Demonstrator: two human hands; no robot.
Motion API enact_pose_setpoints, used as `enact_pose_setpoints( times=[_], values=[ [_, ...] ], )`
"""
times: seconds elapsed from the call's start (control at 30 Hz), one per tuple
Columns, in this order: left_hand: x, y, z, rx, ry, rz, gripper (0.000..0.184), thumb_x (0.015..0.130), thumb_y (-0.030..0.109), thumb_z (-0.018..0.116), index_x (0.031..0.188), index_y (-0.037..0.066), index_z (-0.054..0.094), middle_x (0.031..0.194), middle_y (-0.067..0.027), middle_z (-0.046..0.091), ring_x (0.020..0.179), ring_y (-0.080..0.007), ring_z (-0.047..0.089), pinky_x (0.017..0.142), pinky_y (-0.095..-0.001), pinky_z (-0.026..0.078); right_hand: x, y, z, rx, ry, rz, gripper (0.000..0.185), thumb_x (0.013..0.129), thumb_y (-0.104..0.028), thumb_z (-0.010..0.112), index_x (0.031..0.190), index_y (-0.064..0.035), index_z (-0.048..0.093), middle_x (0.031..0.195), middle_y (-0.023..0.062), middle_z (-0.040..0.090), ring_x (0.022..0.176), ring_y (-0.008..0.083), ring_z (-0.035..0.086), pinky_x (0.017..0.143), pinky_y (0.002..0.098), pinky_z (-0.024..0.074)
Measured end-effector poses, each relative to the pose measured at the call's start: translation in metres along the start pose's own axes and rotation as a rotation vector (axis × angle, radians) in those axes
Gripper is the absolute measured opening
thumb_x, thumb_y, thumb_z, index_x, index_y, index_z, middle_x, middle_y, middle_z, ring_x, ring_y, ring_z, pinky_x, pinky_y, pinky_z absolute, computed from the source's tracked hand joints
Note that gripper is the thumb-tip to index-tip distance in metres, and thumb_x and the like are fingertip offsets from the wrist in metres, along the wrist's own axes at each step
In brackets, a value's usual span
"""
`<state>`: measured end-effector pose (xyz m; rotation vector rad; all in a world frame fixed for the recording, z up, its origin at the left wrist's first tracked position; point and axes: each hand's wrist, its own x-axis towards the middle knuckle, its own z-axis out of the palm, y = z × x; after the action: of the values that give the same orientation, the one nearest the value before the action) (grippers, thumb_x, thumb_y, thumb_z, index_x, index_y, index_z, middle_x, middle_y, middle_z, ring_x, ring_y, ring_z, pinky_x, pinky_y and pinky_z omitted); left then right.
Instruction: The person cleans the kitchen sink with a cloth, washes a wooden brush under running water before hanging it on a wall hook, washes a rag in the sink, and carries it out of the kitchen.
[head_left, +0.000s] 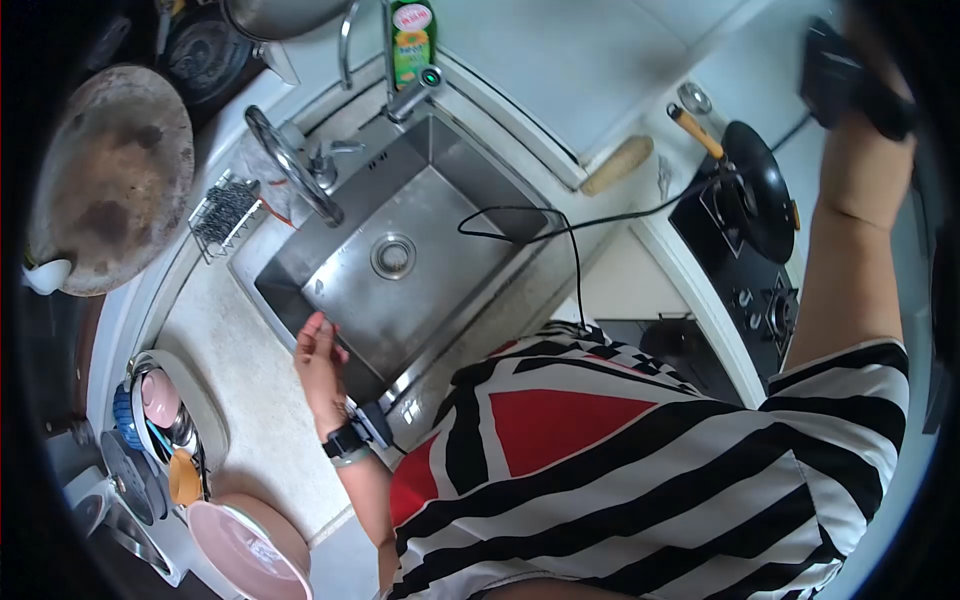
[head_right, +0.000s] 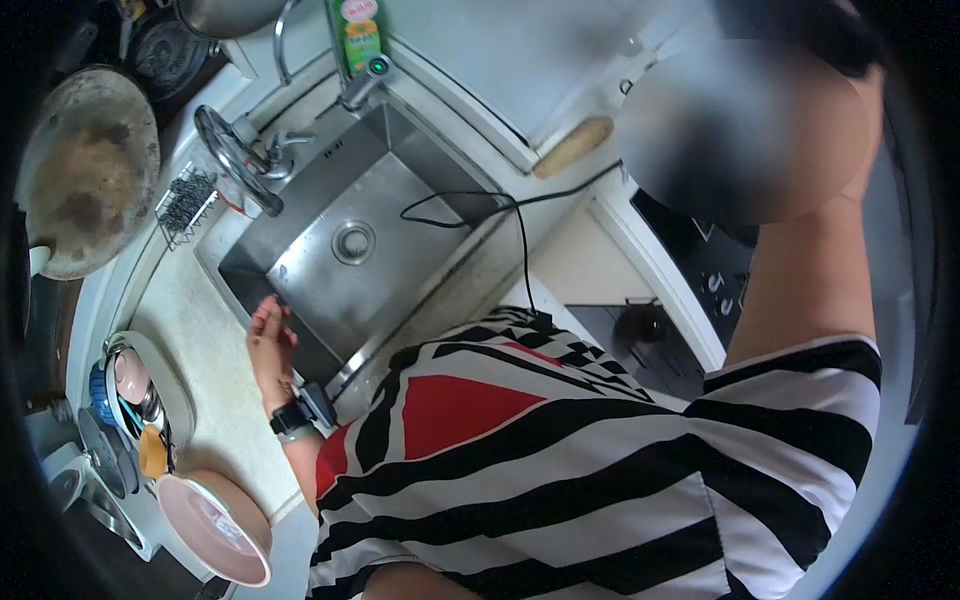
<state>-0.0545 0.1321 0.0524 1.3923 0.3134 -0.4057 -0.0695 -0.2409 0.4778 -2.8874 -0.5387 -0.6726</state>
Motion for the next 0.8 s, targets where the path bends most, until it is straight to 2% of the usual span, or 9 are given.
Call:
enact_pose_setpoints(
  times=[0.3,0.43,0.5,0.57,0.6,0.67,0.7,0.77,0.8],
  values=[
    [-0.031,0.098,0.006,-0.069,-0.196,0.284,0.045,0.092,0.023,0.057,0.132,0.005,0.046,0.114,-0.0073,0.058,0.092,-0.0124,0.058,0.077,-0.0234,0.046,-0.144,-0.046,-0.068,0.095,-0.356,0.178,0.055,0.084,-0.03,0.067,0.129,-0.0039,0.049,0.108,0.0176,0.061,0.088,0.0226,0.061,0.072,0.0318,0.0529],
    [-0.004,0.088,-0.007,-0.771,-0.896,0.253,0.047,0.097,0.019,0.045,0.14,0.003,0.032,0.126,-0.0163,0.053,0.115,-0.023,0.054,0.092,-0.0353,0.046,-0.176,-0.048,-0.089,0.181,-0.405,0.289,0.051,0.084,-0.029,0.067,0.126,-0.0051,0.052,0.104,0.0158,0.063,0.082,0.0208,0.062,0.07,0.0318,0.0528],
    [0.026,0.052,-0.001,-0.346,-0.446,0.139,0.048,0.097,0.023,0.048,0.138,0.001,0.035,0.129,-0.0185,0.051,0.12,-0.024,0.05,0.098,-0.0405,0.042,-0.193,-0.042,-0.089,0.235,-0.407,0.345,0.049,0.084,-0.029,0.066,0.125,-0.0057,0.053,0.102,0.0149,0.064,0.08,0.0199,0.063,0.068,0.0318,0.0528],
    [0.034,0.008,0.015,1.326,-0.165,0.271,0.055,0.092,0.03,0.056,0.133,-0.002,0.041,0.133,-0.0197,0.047,0.124,-0.0256,0.046,0.104,-0.0419,0.035,-0.211,-0.027,-0.074,0.296,-0.391,0.427,0.047,0.084,-0.029,0.066,0.123,-0.0063,0.054,0.1,0.014,0.065,0.077,0.019,0.063,0.067,0.0318,0.0528],
    [0.02,0.008,0.02,1.323,-0.161,0.275,0.055,0.092,0.03,0.056,0.133,-0.002,0.041,0.133,-0.0197,0.047,0.124,-0.0256,0.046,0.104,-0.0419,0.035,-0.222,-0.017,-0.059,0.314,-0.376,0.484,0.046,0.084,-0.028,0.066,0.123,-0.0066,0.055,0.098,0.0135,0.065,0.075,0.0186,0.063,0.066,0.0318,0.0528],
    [-0.009,0.011,0.031,1.504,-0.546,0.357,0.058,0.087,0.031,0.064,0.129,-0.004,0.046,0.136,-0.0221,0.044,0.126,-0.0277,0.044,0.107,-0.0382,0.031,-0.254,0.012,-0.008,0.19,-0.358,0.575,0.044,0.084,-0.028,0.066,0.121,-0.0072,0.056,0.096,0.0126,0.066,0.073,0.0177,0.064,0.065,0.0318,0.0527],
    [-0.01,0.01,0.035,1.5,-0.537,0.356,0.058,0.087,0.031,0.064,0.129,-0.004,0.046,0.136,-0.0221,0.044,0.126,-0.0277,0.044,0.107,-0.0382,0.031,-0.279,0.028,0.031,-0.15,-0.318,0.469,0.018,0.083,-0.018,0.065,0.095,-0.0046,0.068,0.086,0.0149,0.067,0.079,0.022,0.066,0.072,0.033,0.0505],
    [-0.013,0.007,0.035,0.728,-0.358,0.274,0.054,0.085,0.025,0.067,0.127,-0.002,0.049,0.135,-0.0227,0.045,0.124,-0.0266,0.046,0.105,-0.0352,0.032,-0.3,0.053,0.075,-0.21,-0.485,0.832,0.016,0.078,-0.013,0.067,0.091,-0.0035,0.068,0.083,0.0185,0.066,0.08,0.0282,0.065,0.073,0.0356,0.0503],
    [-0.005,0.002,0.023,0.836,-0.329,0.361,0.05,0.086,0.022,0.065,0.128,-0.002,0.05,0.129,-0.0225,0.051,0.121,-0.0246,0.048,0.102,-0.0362,0.036,-0.323,0.088,0.101,-0.084,-0.408,0.891,0.017,0.077,-0.014,0.068,0.089,-0.0028,0.068,0.083,0.0186,0.066,0.081,0.0305,0.065,0.074,0.0373,0.0501]
  ],
)
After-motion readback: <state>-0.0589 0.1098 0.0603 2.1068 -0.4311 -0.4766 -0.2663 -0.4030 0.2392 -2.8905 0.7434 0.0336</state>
